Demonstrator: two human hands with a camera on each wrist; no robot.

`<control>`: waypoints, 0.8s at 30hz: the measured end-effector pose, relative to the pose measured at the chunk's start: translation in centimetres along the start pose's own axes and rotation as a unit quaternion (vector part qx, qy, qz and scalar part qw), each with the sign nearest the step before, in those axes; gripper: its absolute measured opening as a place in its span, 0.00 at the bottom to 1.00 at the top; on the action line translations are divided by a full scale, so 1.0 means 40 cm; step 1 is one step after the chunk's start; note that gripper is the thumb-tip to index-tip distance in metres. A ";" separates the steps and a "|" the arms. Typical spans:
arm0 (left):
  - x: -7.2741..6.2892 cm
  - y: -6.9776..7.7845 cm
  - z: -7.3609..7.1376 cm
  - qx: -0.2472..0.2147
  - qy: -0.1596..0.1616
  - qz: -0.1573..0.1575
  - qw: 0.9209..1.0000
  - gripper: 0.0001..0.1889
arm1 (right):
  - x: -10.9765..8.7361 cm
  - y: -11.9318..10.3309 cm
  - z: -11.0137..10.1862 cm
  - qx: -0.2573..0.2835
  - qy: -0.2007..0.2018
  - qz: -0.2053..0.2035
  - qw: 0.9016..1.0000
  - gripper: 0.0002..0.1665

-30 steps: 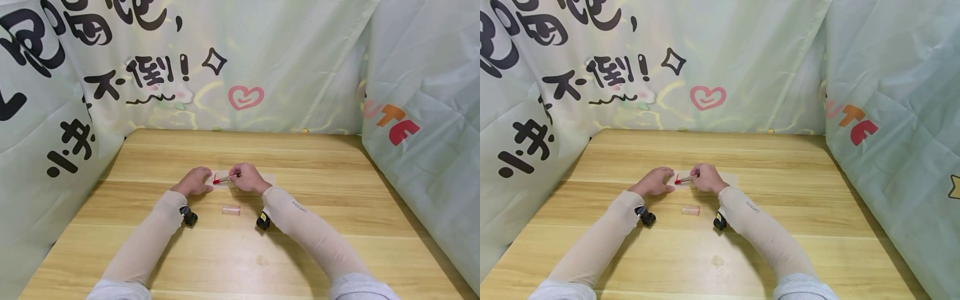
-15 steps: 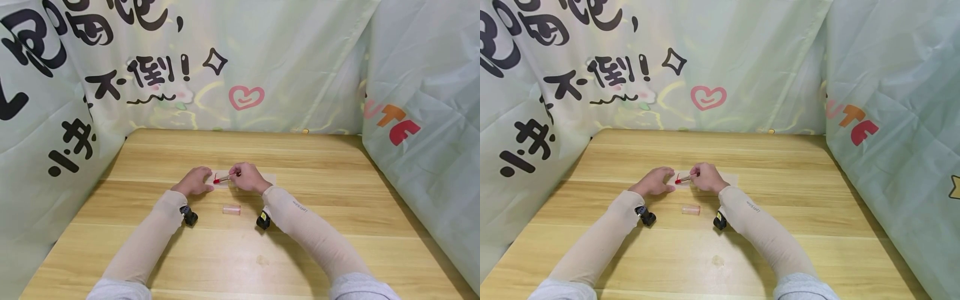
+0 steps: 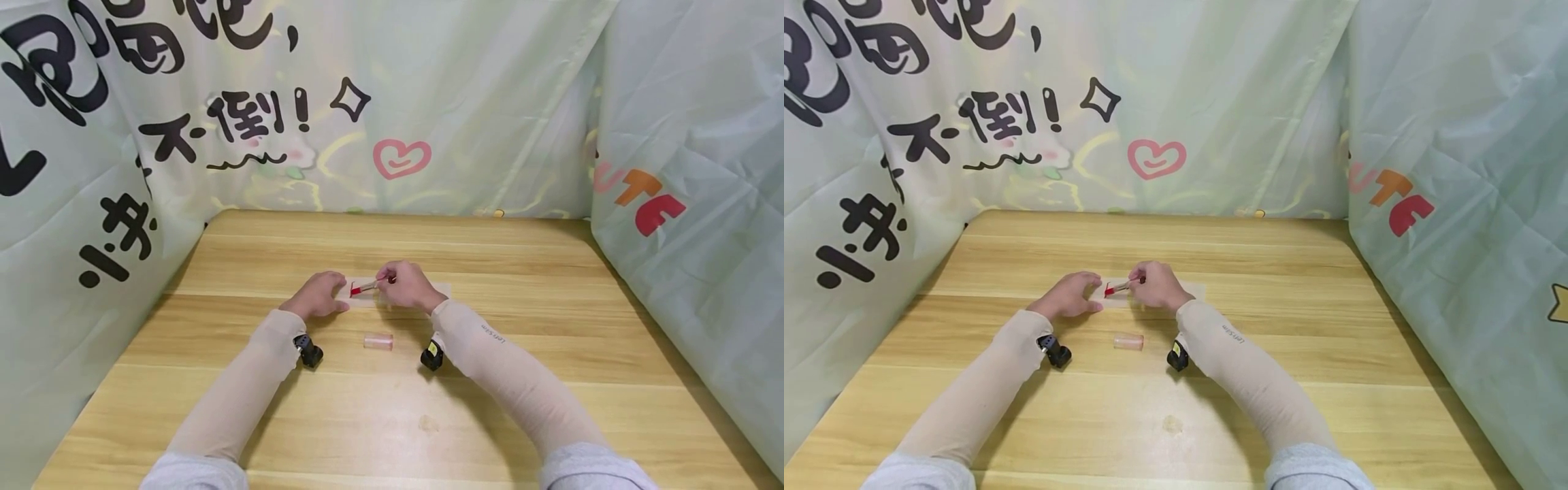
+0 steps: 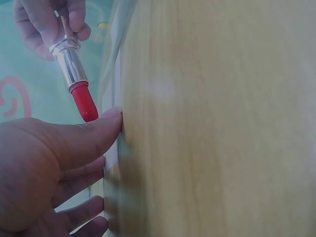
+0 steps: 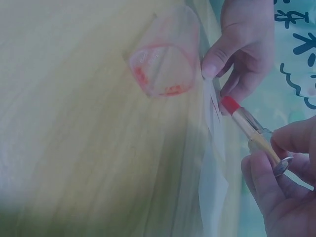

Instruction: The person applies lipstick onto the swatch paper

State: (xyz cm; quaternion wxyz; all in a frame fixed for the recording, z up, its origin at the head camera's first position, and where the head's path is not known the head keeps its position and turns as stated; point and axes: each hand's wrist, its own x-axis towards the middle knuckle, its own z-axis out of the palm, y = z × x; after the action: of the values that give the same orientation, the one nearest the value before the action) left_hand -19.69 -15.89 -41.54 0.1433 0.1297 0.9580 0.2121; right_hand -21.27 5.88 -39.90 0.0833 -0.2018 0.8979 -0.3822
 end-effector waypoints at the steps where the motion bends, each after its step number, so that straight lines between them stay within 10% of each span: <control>1: 0.000 0.000 0.000 0.000 0.000 -0.001 1.000 0.31 | 0.000 0.001 -0.001 0.001 0.001 0.001 1.000 0.07; 24: 0.011 0.026 -0.009 -0.049 0.008 -0.001 0.999 0.30 | -0.019 0.035 -0.047 0.017 0.019 0.021 0.999 0.09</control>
State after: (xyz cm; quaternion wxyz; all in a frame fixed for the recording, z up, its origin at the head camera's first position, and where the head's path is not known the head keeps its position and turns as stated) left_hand -20.03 -14.96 -40.87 0.1416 0.1201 0.9477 0.2598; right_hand -21.57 8.32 -39.60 0.0781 -0.1739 0.8968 -0.3992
